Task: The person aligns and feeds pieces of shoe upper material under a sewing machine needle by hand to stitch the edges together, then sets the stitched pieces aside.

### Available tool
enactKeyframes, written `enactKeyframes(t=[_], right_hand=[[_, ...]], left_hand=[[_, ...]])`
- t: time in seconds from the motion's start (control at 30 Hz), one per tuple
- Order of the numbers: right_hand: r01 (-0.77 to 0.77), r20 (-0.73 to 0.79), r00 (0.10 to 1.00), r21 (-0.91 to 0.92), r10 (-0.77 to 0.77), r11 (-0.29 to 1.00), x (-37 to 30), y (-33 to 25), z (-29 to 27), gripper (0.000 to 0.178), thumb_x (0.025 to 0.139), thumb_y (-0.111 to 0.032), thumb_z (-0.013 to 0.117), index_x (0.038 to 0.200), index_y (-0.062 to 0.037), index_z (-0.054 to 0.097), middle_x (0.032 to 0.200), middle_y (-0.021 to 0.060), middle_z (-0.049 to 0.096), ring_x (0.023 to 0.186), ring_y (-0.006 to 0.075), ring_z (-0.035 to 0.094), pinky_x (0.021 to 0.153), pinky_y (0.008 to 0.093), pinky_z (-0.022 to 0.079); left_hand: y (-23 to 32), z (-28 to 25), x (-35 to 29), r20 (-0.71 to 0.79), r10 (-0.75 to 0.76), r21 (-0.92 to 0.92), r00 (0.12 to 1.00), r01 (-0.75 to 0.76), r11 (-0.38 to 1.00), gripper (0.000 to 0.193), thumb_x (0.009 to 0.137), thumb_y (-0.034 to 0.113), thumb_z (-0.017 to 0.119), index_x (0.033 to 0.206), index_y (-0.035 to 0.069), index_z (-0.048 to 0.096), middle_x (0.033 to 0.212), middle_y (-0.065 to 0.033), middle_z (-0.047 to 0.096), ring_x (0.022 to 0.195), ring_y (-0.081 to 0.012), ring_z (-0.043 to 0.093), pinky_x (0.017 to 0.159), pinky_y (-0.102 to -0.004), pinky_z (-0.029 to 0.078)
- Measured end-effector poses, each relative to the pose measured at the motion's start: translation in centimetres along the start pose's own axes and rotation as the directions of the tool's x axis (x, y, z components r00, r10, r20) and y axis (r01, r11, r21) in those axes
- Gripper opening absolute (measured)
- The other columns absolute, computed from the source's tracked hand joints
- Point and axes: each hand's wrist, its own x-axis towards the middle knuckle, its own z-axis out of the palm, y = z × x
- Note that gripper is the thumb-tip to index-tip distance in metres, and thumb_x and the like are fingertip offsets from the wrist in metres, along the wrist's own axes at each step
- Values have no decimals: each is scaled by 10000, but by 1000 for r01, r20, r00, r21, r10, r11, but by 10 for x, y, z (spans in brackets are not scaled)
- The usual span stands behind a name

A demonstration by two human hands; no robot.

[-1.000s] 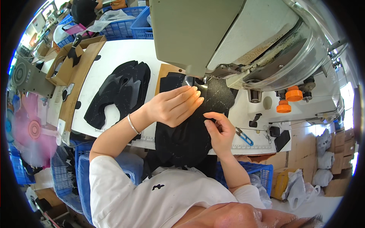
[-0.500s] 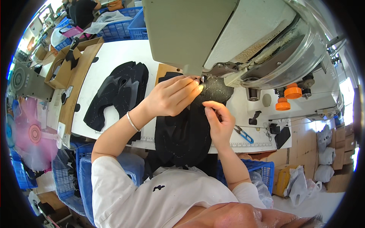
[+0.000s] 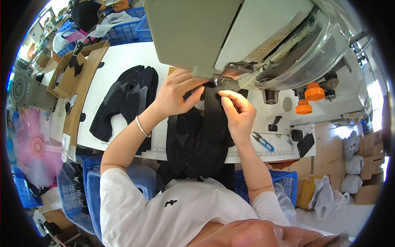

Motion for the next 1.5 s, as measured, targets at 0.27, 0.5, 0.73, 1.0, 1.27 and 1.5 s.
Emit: enactKeyframes(t=[0.27, 0.5, 0.73, 1.0, 1.27, 1.5], right_hand=[[9, 64, 998, -175, 2, 985, 3, -9, -15, 157, 913, -82, 664, 1036, -17, 738, 717, -58, 635, 630, -12, 488, 555, 172, 351], [214, 138, 972, -192, -190, 958, 17, -6, -36, 141, 905, -38, 650, 1010, -11, 740, 897, -7, 673, 735, 32, 549, 671, 183, 433], [-163, 100, 981, -58, 168, 985, -43, 34, -50, 160, 927, -54, 610, 1036, -1, 714, 862, 28, 647, 765, 72, 562, 715, 209, 448], [44, 152, 988, -356, 11, 933, -79, 67, -28, 109, 874, -55, 660, 967, -37, 715, 834, 75, 649, 799, 231, 607, 766, 323, 463], [237, 216, 967, -556, -137, 797, -73, 75, -24, 107, 854, -60, 676, 948, -64, 728, 839, 44, 596, 843, 222, 558, 808, 337, 407], [302, 259, 949, -588, -180, 750, -74, 66, -19, 109, 851, -66, 682, 946, -92, 728, 845, 18, 572, 832, 208, 543, 812, 344, 386]], left_hand=[[-10, 23, 12, -4, -773, -426, 635, 698, 575, 150, 870, 40, 618, 997, -13, 677, 864, -104, 678, 842, -179, 638, 651, -312, 494], [5, 16, 9, -82, -804, -655, 590, 576, 489, 131, 896, 47, 644, 1014, -10, 647, 819, 11, 592, 725, -57, 527, 564, -228, 406], [43, -139, -77, -394, -776, -800, 492, 232, 553, 325, 995, 58, 541, 1309, -26, 558, 1245, -143, 640, 1113, -200, 637, 990, -328, 507], [-99, -206, -157, -91, -960, -436, 265, 856, 278, 352, 986, 191, 590, 1294, 22, 616, 1118, -28, 682, 962, -91, 622, 872, -230, 480], [-69, -130, -131, -282, -468, 866, 838, 432, 251, 456, 881, 203, 679, 1317, 104, 589, 1015, -132, 622, 1043, -276, 550, 931, -477, 382], [46, 13, -112, 92, -636, 564, 767, 486, 668, 614, 896, 372, 665, 1386, 44, 491, 822, -146, 622, 744, -288, 611, 683, -394, 460]])
